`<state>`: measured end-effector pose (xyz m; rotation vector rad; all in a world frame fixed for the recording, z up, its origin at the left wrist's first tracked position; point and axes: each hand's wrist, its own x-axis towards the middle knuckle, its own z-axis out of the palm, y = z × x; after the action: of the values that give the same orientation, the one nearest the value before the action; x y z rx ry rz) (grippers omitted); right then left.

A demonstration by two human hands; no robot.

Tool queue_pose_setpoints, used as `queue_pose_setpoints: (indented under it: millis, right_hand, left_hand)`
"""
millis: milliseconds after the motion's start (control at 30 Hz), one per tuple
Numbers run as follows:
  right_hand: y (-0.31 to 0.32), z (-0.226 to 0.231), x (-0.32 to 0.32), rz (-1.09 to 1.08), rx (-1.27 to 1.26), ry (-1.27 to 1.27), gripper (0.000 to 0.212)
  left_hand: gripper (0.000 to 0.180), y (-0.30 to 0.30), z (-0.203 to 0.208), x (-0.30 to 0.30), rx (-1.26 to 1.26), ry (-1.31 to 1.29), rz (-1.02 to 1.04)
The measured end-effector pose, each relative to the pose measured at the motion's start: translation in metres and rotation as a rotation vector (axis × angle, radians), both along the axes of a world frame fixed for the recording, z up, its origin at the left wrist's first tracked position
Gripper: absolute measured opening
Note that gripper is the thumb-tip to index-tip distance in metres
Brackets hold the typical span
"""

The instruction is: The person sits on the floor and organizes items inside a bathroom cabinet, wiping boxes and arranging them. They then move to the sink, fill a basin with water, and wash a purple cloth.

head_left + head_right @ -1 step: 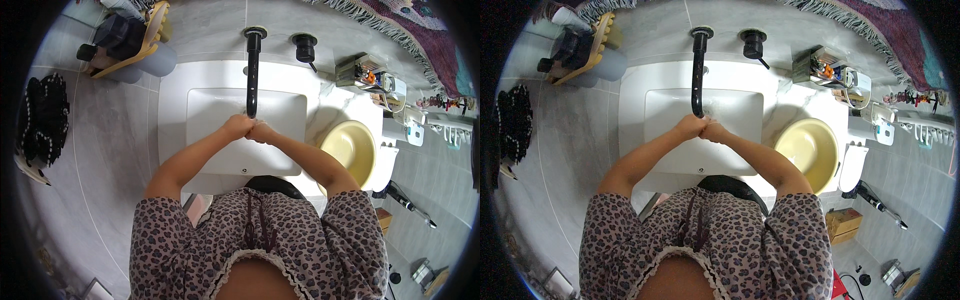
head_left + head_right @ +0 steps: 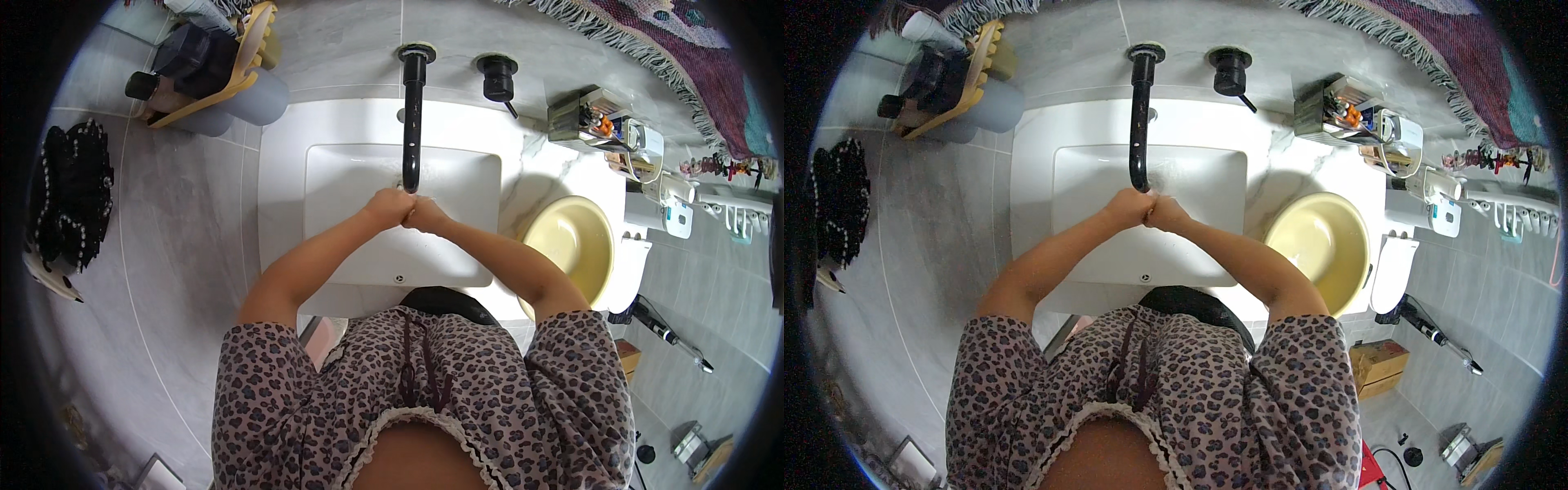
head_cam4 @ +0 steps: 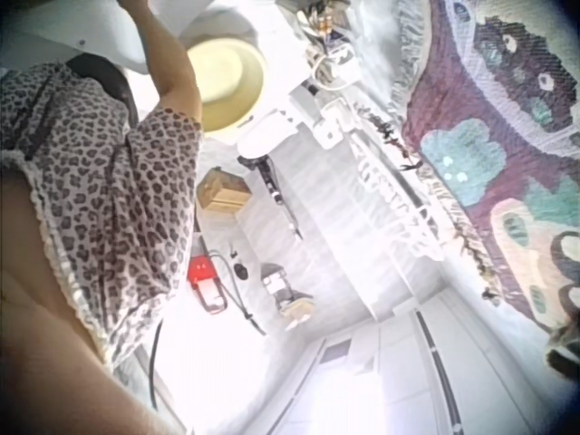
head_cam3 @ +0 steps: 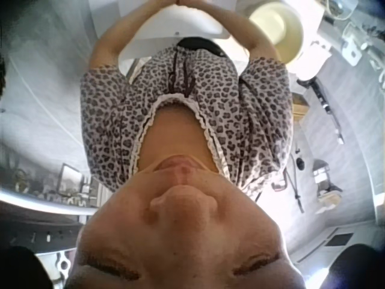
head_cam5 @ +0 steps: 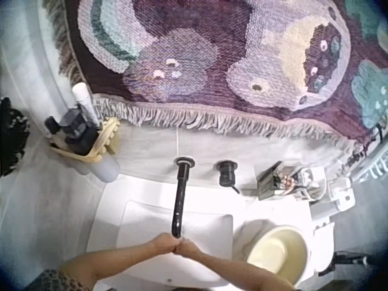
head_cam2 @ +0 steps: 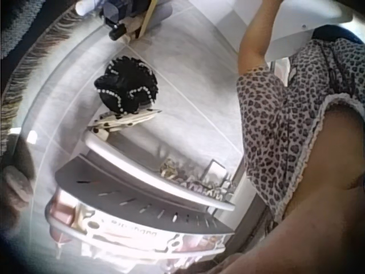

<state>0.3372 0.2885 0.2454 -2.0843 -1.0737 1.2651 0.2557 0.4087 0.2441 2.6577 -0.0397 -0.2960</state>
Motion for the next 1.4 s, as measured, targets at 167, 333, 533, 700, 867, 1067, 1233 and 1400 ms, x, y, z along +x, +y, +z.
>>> queue_pose_setpoints:
  millis: [167, 333, 533, 700, 867, 1067, 1233, 1400]
  right_hand:
    - [0.002, -0.024, 0.004, 0.243, -0.067, -0.359, 0.03]
    - [-0.009, -0.003, 0.0, 0.521, 0.047, -0.435, 0.042]
    - [-0.019, 0.006, -0.022, 0.595, 0.076, -0.381, 0.04]
    - [-0.027, 0.022, -0.033, 0.403, 0.007, -0.177, 0.056]
    - [-0.035, 0.073, 0.041, 0.322, 0.058, 0.117, 0.068]
    - [-0.016, 0.099, 0.174, -0.406, 0.397, -0.188, 0.017]
    - [-0.01, 0.088, 0.184, -0.396, 0.249, -0.101, 0.021]
    - [-0.028, 0.104, 0.106, -0.144, 0.017, 0.609, 0.029]
  left_hand:
    - [0.016, -0.006, -0.004, 0.005, -0.069, 0.199, 0.073]
    - [0.017, -0.018, -0.03, -0.014, -0.547, 0.696, 0.31]
    - [0.019, -0.042, -0.006, -0.05, -0.868, 0.87, 0.724]
    - [0.022, -0.044, 0.014, -0.062, -0.631, 0.793, 0.451]
    - [0.033, -0.042, 0.034, -0.084, -0.587, 0.562, 0.518]
    - [0.034, -0.033, 0.029, -0.115, -0.324, 0.142, 0.481]
    - [0.028, -0.033, 0.087, -0.111, -0.159, 0.154, 0.565]
    - [0.015, -0.033, 0.123, -0.113, 0.076, -0.443, 0.482]
